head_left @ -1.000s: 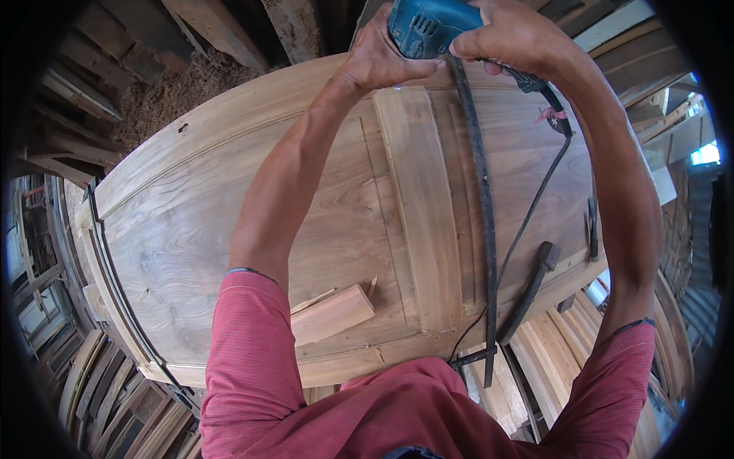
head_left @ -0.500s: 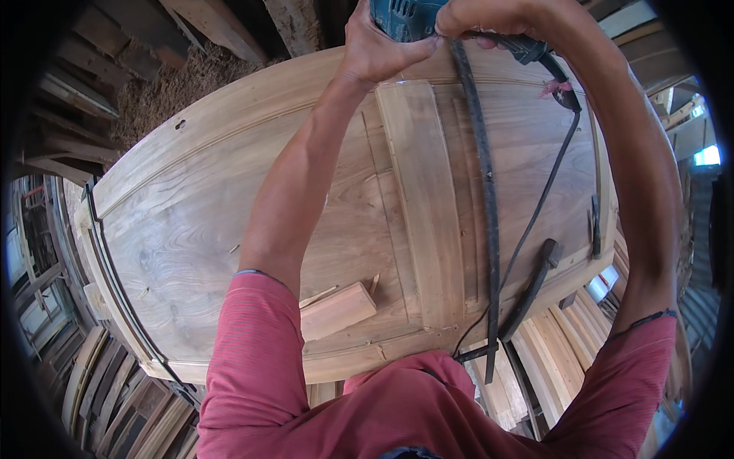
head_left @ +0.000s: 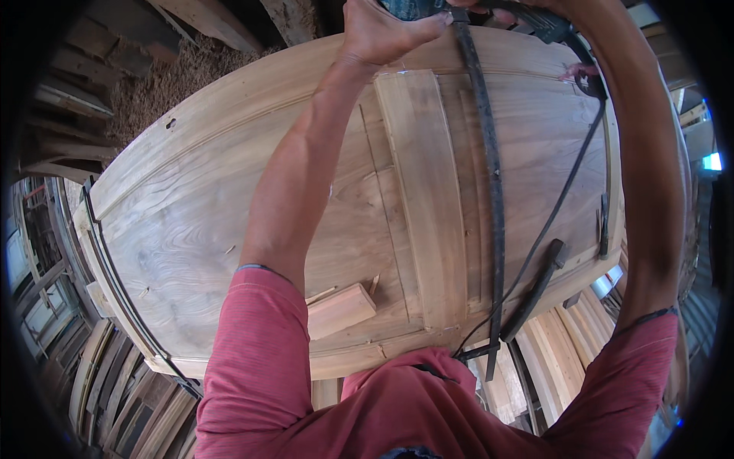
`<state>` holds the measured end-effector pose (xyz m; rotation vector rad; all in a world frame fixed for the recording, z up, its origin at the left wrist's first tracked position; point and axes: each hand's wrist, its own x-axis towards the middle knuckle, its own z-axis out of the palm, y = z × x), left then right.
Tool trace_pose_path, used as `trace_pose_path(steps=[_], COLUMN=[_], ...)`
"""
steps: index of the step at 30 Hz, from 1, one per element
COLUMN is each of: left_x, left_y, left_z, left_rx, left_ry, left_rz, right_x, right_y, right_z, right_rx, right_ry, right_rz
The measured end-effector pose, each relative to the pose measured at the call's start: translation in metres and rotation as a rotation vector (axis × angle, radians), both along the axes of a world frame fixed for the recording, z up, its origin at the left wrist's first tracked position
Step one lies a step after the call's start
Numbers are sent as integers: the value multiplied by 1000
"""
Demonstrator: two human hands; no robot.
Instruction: The person drills holes into a wooden door frame, hammers small wooden pegs into the holes, and then uses a chisel and hammer to trim and finish the wood.
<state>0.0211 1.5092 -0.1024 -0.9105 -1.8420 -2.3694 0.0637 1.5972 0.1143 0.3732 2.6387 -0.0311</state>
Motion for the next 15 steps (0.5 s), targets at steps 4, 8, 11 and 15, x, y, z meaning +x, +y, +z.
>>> trace_pose_path(steps=[4, 8, 11, 15], left_x=[-1, -2, 0, 4], left_y=[1, 2, 4, 7], left_z=[-8, -12, -14, -12], left_rx=[-2, -16, 37, 105], left_ry=[5, 38, 21, 11], left_rz=[27, 35, 2, -41], right_x=[2, 10, 8, 13], right_y=[1, 9, -6, -12], right_z=[-6, -1, -8, -8], right_rx=[13, -108, -1, 106], right_ry=[43, 70, 89, 89], right_rz=[-68, 28, -47, -110])
